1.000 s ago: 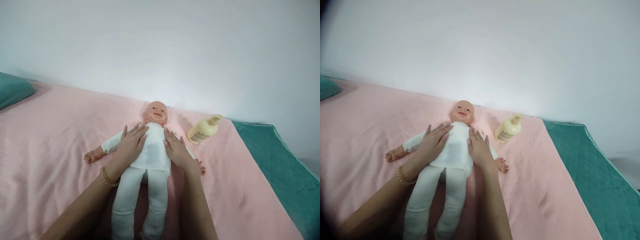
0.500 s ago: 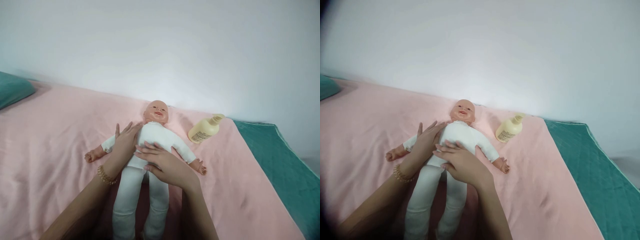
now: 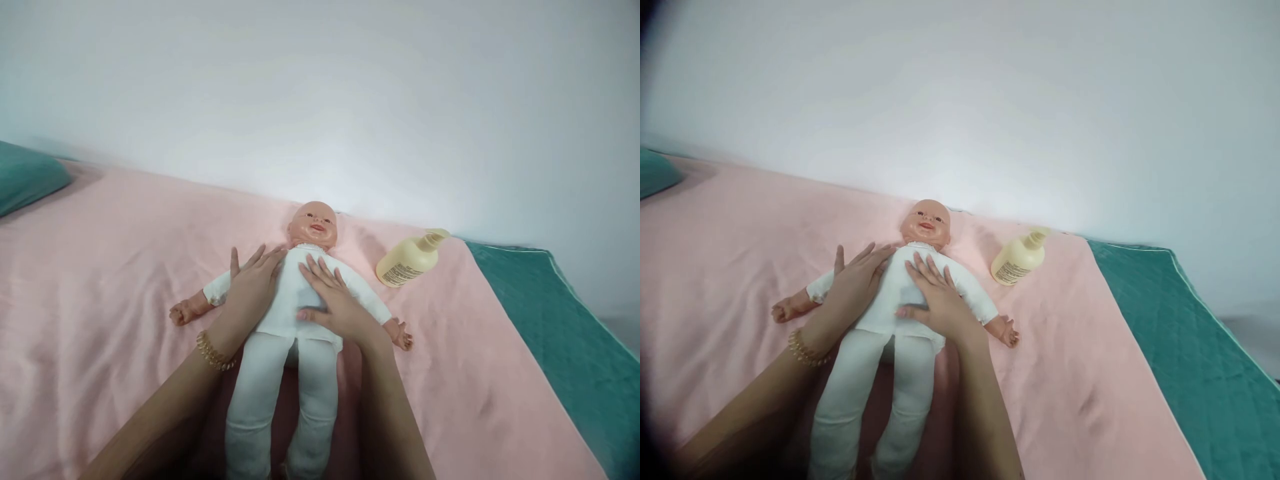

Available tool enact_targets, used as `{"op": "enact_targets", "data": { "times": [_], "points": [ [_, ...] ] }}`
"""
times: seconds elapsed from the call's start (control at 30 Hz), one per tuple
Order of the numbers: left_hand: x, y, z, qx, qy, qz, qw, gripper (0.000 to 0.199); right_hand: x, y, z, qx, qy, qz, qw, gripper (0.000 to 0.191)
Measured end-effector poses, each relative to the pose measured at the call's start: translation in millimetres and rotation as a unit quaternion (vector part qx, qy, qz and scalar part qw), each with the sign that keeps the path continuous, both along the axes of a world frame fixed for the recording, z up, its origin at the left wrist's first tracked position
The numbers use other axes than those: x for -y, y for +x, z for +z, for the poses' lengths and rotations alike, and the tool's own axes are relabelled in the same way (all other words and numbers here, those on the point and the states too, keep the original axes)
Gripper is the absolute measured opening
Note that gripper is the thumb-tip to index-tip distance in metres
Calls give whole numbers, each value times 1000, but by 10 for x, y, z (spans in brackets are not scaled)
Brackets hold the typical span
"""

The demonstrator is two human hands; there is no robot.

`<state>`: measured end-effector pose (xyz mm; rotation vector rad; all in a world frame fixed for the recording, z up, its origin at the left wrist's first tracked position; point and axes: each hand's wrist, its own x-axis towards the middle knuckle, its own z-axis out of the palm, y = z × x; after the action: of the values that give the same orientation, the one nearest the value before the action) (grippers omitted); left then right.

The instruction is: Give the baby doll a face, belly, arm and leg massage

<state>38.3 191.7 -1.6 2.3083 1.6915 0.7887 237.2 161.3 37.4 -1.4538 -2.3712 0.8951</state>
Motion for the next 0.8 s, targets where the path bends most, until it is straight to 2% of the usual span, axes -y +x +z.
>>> {"op": "enact_targets", "data": {
  "times": [0.13, 0.33, 0.4, 0.47, 0.53, 0.6, 0.7, 0.8],
  "points": [
    [25, 16, 34, 2, 5, 6, 1000, 42, -25, 143, -14, 12, -26, -30, 999, 94],
    [41, 17, 101, 45, 12, -18, 999, 39, 54, 302, 97, 66, -84, -66, 992, 115],
    [51, 28, 135, 68, 26, -69, 995, 38, 73, 343, 122, 81, -99, -82, 988, 119],
    [79, 48, 174, 77, 43, -178, 980, 36, 80, 374, 130, 90, -109, -89, 986, 121],
    [127, 76, 213, 69, 47, -307, 948, 31, 80, 395, 125, 93, -111, -88, 986, 121],
    [185, 106, 244, 58, 23, -399, 915, 30, 80, 405, 114, 95, -106, -86, 986, 117],
    [244, 141, 272, 64, -31, -440, 895, 42, 82, 411, 98, 100, -91, -83, 987, 111],
    [233, 140, 284, 57, -71, -442, 893, 40, 82, 414, 91, 100, -91, -78, 988, 111]
  ]
}}
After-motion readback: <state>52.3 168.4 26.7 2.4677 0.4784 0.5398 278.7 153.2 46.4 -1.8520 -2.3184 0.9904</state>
